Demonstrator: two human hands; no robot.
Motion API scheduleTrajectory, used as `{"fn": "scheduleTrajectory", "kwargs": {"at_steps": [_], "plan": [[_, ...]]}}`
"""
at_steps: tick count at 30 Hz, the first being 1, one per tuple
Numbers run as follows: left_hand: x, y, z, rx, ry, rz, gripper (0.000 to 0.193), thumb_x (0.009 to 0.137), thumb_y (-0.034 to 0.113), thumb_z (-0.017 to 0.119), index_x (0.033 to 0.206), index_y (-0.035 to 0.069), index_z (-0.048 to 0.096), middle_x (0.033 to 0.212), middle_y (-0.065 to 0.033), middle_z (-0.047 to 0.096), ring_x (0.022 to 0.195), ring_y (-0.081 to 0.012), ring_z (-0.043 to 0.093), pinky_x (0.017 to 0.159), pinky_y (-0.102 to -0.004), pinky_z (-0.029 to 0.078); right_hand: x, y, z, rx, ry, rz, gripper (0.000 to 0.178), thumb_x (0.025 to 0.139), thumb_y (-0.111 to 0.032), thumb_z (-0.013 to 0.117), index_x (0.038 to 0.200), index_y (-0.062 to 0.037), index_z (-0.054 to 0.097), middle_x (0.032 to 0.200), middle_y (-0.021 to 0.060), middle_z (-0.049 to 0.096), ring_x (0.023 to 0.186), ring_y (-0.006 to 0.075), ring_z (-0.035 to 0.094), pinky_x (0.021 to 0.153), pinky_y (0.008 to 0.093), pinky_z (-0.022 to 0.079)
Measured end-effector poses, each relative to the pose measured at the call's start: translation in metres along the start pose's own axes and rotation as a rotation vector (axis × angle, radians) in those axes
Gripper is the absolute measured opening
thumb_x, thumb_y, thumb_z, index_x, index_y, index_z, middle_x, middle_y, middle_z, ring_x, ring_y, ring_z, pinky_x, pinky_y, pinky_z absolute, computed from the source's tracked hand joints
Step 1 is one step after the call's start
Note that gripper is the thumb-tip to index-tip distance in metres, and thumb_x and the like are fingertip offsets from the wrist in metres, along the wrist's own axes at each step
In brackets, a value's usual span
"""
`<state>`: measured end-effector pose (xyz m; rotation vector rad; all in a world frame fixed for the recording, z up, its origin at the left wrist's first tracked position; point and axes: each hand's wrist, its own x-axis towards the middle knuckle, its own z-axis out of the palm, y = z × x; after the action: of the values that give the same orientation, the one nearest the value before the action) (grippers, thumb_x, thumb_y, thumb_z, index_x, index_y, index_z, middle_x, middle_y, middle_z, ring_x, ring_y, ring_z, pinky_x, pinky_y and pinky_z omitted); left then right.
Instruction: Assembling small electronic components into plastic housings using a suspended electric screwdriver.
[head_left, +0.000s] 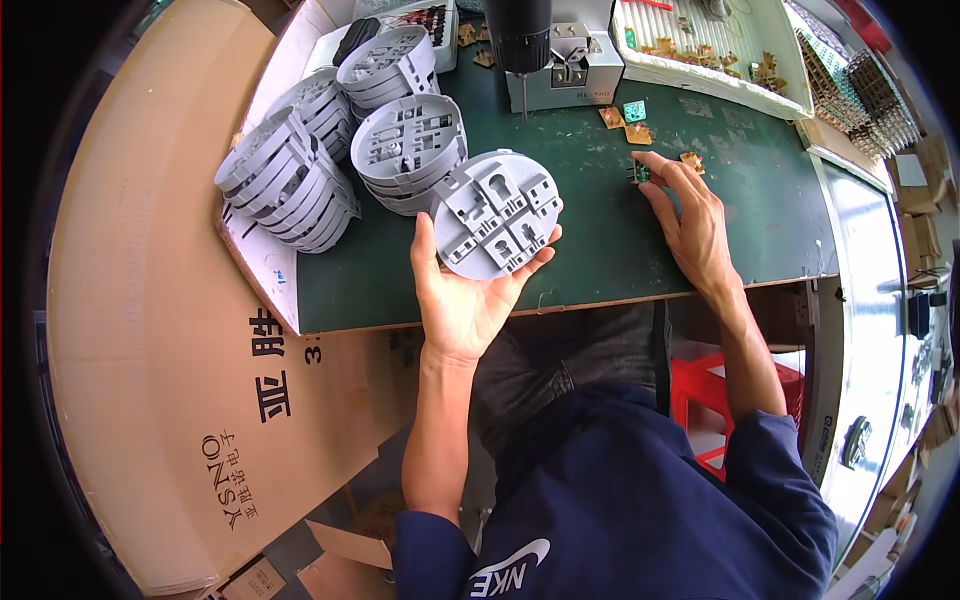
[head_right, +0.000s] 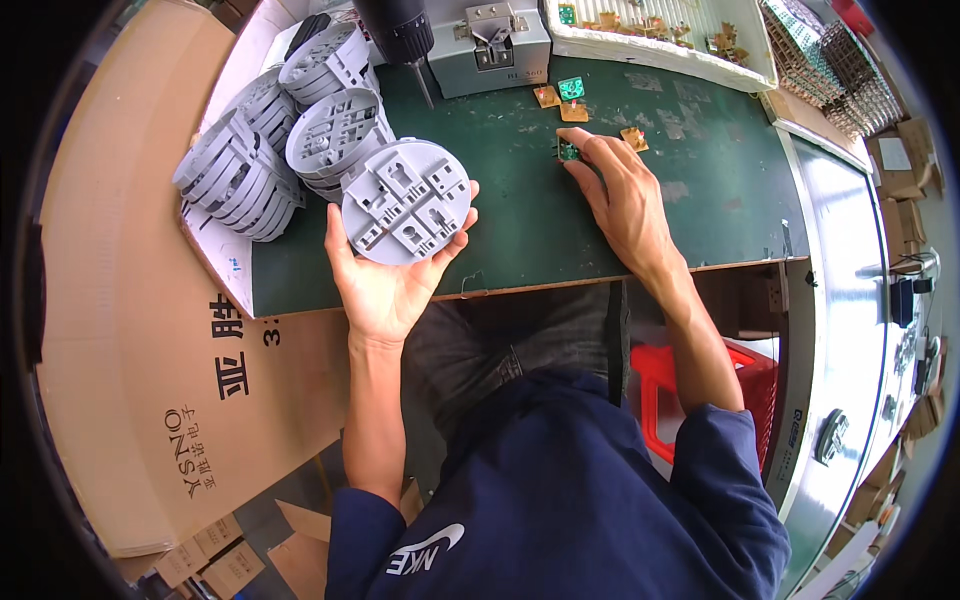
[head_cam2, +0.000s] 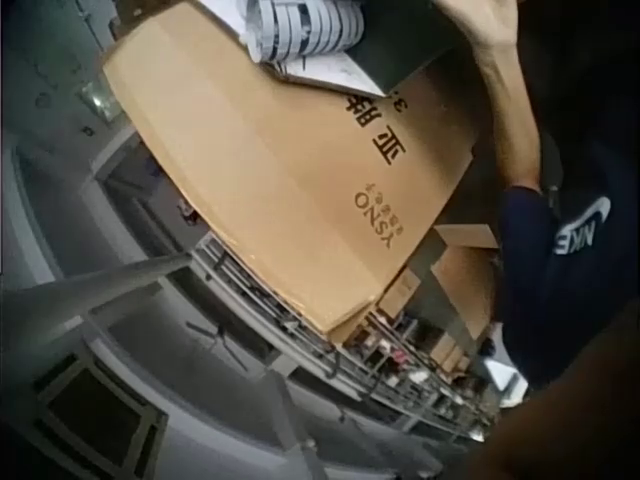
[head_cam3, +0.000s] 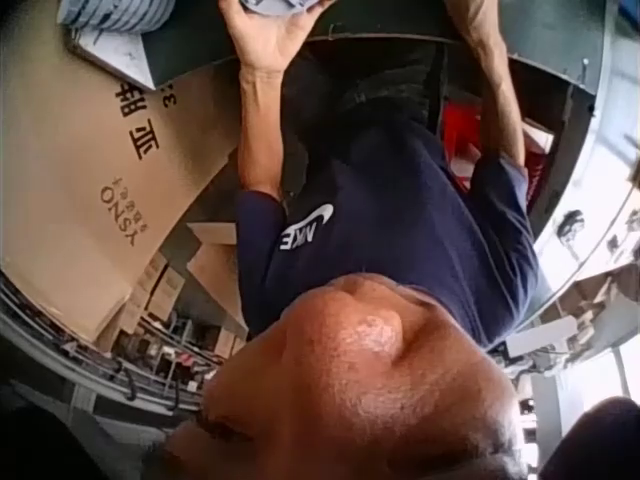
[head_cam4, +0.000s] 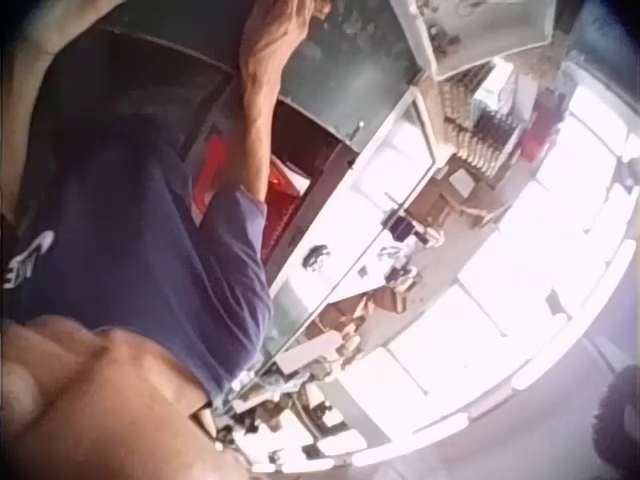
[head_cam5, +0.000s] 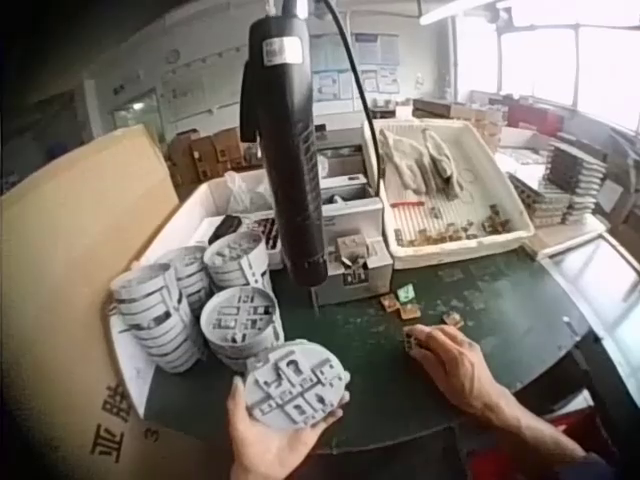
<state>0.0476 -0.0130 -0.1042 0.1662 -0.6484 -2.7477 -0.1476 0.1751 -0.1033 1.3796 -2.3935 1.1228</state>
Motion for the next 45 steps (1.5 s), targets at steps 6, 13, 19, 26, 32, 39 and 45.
{"fn": "scheduleTrajectory", "kwargs": {"at_steps": [6, 13, 19, 26, 32, 39, 45], "plan": [[0.002, -0.001, 0.002, 0.037, 0.017, 0.009, 0.081, 0.102, 0.066, 0.045, 0.151, 0.001, 0.044, 0.14, -0.0235, 0.059, 0.121, -0.0434, 0.063, 0.102, -0.0495, 0.051, -0.001, 0.004, 0.0, -0.029, 0.044, -0.005, 0.032, 0.1, -0.007, 0.064, 0.132, -0.0053, 0.063, 0.109, 0.0166, 0.07, 0.1, 0.0323, 0.07, 0.088, 0.0397, 0.054], [0.0, 0.001, 0.005, 0.167, 0.057, 0.074, 0.077, 0.103, 0.062, 0.046, 0.149, 0.0, 0.046, 0.137, -0.0208, 0.062, 0.119, -0.0373, 0.065, 0.103, -0.0471, 0.051, -0.001, 0.002, 0.002, 0.022, 0.04, 0.044, 0.03, 0.1, -0.008, 0.064, 0.13, -0.0034, 0.063, 0.109, 0.0162, 0.07, 0.1, 0.0308, 0.071, 0.089, 0.0386, 0.054], [0.0, 0.001, 0.005, 0.164, 0.044, 0.067, 0.075, 0.103, 0.061, 0.047, 0.148, 0.0, 0.047, 0.136, -0.02, 0.063, 0.118, -0.0358, 0.065, 0.103, -0.0463, 0.051, 0.0, -0.001, 0.0, 0.03, 0.042, 0.027, 0.031, 0.098, -0.007, 0.066, 0.129, -0.0033, 0.065, 0.109, 0.0151, 0.07, 0.098, 0.0295, 0.071, 0.087, 0.0372, 0.054], [-0.002, 0.003, 0.008, 0.202, 0.06, 0.078, 0.075, 0.103, 0.06, 0.046, 0.148, 0.0, 0.047, 0.135, -0.0204, 0.063, 0.118, -0.0359, 0.065, 0.103, -0.0461, 0.051, 0.001, -0.003, 0.0, 0.048, 0.052, 0.017, 0.031, 0.097, -0.006, 0.067, 0.128, -0.0032, 0.066, 0.11, 0.0152, 0.07, 0.099, 0.0297, 0.071, 0.088, 0.0374, 0.054], [-0.032, 0.006, 0.006, 0.199, 0.05, 0.095, 0.076, 0.104, 0.059, 0.045, 0.148, -0.002, 0.046, 0.138, -0.0194, 0.061, 0.12, -0.0334, 0.064, 0.104, -0.0439, 0.049, 0.0, 0.001, -0.003, 0.064, 0.037, 0.072, 0.031, 0.097, -0.003, 0.066, 0.127, -0.0012, 0.066, 0.112, 0.0154, 0.07, 0.101, 0.0286, 0.071, 0.091, 0.0356, 0.054], [-0.012, -0.012, 0.026, 1.661, 0.115, 0.519, 0.077, 0.077, 0.039, 0.087, 0.14, 0.007, 0.057, 0.146, -0.0229, 0.047, 0.131, -0.0387, 0.048, 0.109, -0.0484, 0.043, 0.003, 0.006, -0.005, 0.522, -0.095, 0.29, 0.033, 0.104, -0.012, 0.062, 0.134, 0.0028, 0.064, 0.115, 0.0085, 0.072, 0.106, 0.0144, 0.068, 0.097, 0.0295, 0.052], [0.021, -0.047, 0.008, 2.084, 0.161, 0.63, 0.078, 0.075, 0.042, 0.09, 0.138, 0.008, 0.059, 0.152, -0.0236, 0.04, 0.136, -0.0426, 0.041, 0.113, -0.0541, 0.036, -0.005, 0.0, -0.003, 1.008, -0.13, 0.294, 0.039, 0.103, -0.022, 0.066, 0.133, 0.0025, 0.064, 0.119, 0.0114, 0.072, 0.109, 0.0193, 0.068, 0.102, 0.0381, 0.054]]}}
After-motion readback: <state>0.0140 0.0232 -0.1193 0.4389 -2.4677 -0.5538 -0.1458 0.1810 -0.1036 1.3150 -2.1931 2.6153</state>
